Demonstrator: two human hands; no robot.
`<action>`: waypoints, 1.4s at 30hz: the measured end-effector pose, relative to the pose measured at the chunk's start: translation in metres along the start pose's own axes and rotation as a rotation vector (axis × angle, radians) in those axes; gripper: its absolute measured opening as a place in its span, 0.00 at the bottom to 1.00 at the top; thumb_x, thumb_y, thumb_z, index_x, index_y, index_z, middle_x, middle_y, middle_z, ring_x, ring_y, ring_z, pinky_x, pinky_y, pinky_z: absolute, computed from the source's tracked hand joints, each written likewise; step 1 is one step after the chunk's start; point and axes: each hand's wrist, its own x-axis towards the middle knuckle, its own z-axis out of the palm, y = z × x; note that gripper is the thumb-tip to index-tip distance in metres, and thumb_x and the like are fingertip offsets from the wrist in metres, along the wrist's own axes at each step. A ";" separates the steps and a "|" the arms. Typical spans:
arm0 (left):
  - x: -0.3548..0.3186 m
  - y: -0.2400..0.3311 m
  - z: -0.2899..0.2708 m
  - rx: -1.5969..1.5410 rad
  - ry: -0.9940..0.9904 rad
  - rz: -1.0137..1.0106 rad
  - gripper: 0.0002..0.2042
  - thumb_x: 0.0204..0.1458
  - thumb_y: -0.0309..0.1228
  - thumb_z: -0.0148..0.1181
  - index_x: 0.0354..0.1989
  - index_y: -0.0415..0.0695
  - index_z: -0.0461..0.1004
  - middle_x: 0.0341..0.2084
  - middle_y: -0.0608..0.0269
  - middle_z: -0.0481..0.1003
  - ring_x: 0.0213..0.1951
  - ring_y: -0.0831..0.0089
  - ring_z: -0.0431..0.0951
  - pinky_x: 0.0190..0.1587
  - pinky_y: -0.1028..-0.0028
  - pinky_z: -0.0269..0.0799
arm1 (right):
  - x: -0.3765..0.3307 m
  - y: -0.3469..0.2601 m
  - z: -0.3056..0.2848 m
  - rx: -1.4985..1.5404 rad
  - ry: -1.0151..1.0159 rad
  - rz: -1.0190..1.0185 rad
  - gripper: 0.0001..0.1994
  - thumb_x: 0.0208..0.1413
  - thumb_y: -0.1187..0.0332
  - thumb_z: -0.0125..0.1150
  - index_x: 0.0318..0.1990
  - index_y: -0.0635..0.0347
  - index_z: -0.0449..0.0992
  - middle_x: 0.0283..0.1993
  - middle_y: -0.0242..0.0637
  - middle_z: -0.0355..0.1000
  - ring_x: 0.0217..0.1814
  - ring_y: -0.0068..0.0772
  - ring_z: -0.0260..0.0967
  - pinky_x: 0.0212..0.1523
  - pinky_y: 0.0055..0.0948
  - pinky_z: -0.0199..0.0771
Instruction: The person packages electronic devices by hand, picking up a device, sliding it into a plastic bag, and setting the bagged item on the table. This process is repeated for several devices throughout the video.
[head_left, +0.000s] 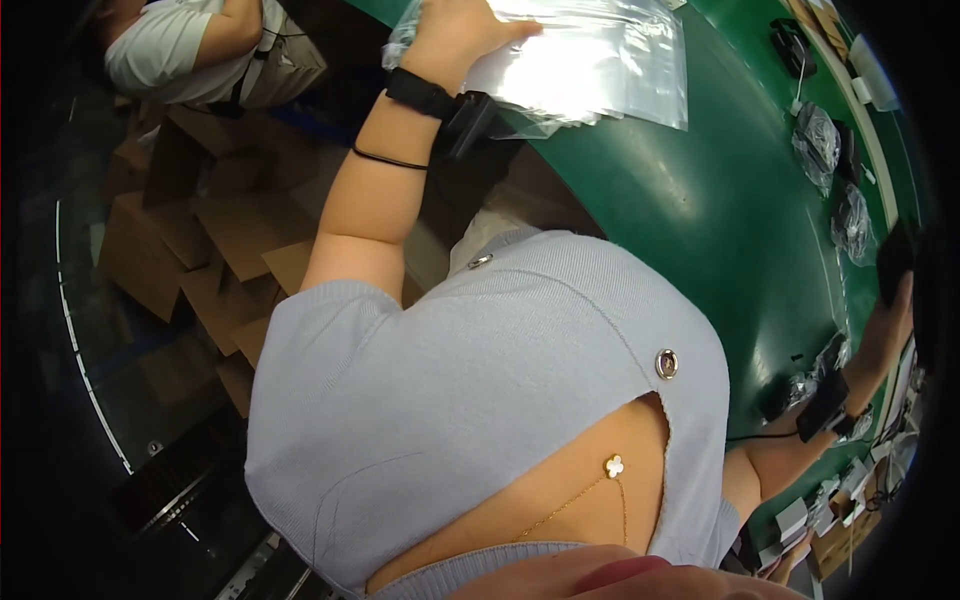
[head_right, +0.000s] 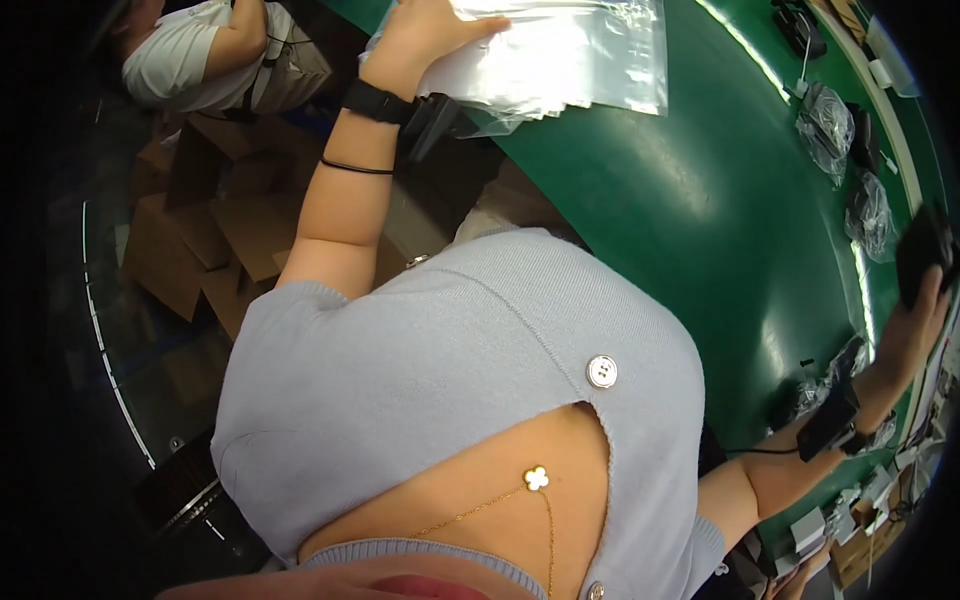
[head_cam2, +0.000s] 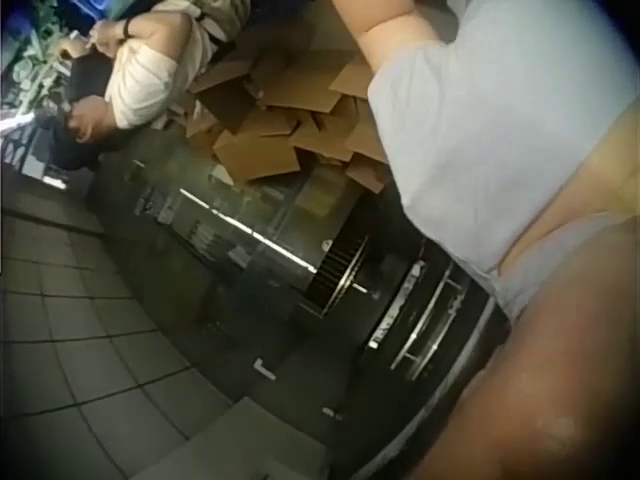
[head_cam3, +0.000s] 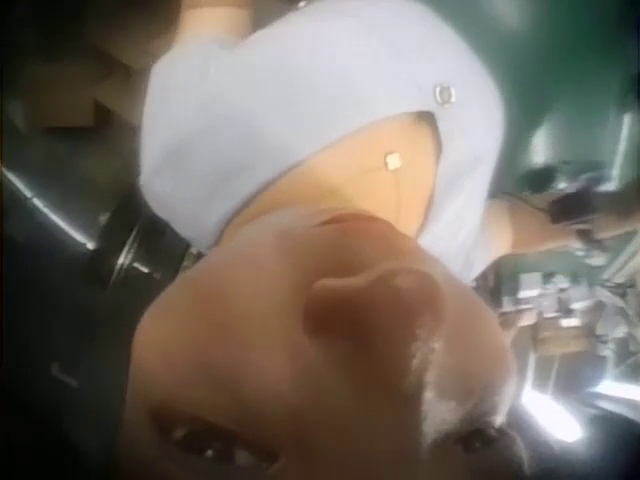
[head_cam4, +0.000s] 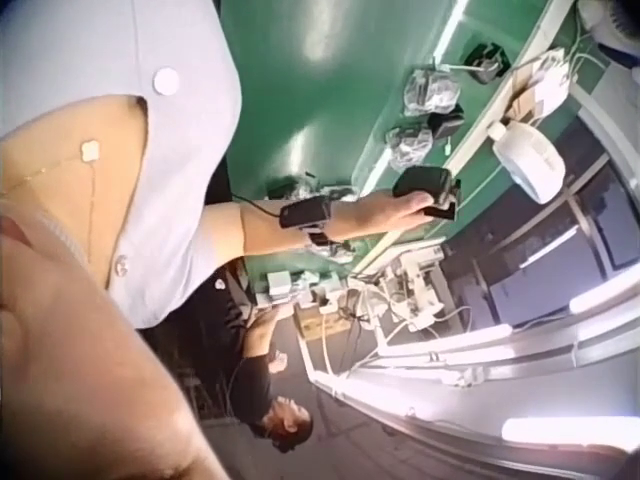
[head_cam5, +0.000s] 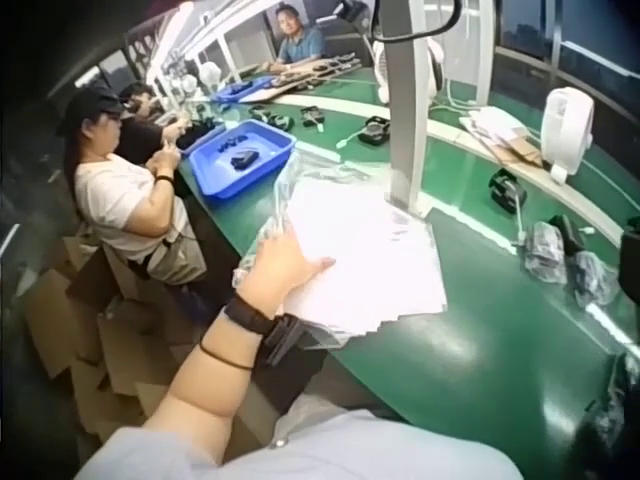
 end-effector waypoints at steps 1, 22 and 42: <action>0.007 0.000 0.010 -0.014 -0.003 0.023 0.34 0.40 0.46 0.65 0.54 0.38 0.64 0.43 0.41 0.72 0.45 0.46 0.72 0.49 0.61 0.69 | 0.002 -0.031 0.012 0.295 0.012 0.080 0.22 0.59 0.67 0.49 0.60 0.63 0.61 0.60 0.46 0.63 0.59 0.41 0.63 0.59 0.35 0.62; -0.036 0.049 0.001 -0.252 0.198 0.340 0.16 0.48 0.41 0.61 0.32 0.38 0.76 0.32 0.51 0.76 0.30 0.61 0.75 0.31 0.66 0.69 | 0.002 -0.194 0.118 1.909 -0.260 0.786 0.27 0.60 0.52 0.45 0.57 0.68 0.62 0.53 0.53 0.66 0.54 0.46 0.66 0.57 0.45 0.66; 0.068 0.150 0.056 -0.848 -0.360 0.304 0.11 0.49 0.33 0.61 0.35 0.37 0.75 0.25 0.60 0.75 0.27 0.72 0.72 0.32 0.74 0.68 | 0.020 -0.135 0.133 1.903 -0.182 0.748 0.31 0.60 0.49 0.41 0.60 0.67 0.57 0.54 0.55 0.64 0.55 0.48 0.65 0.61 0.46 0.61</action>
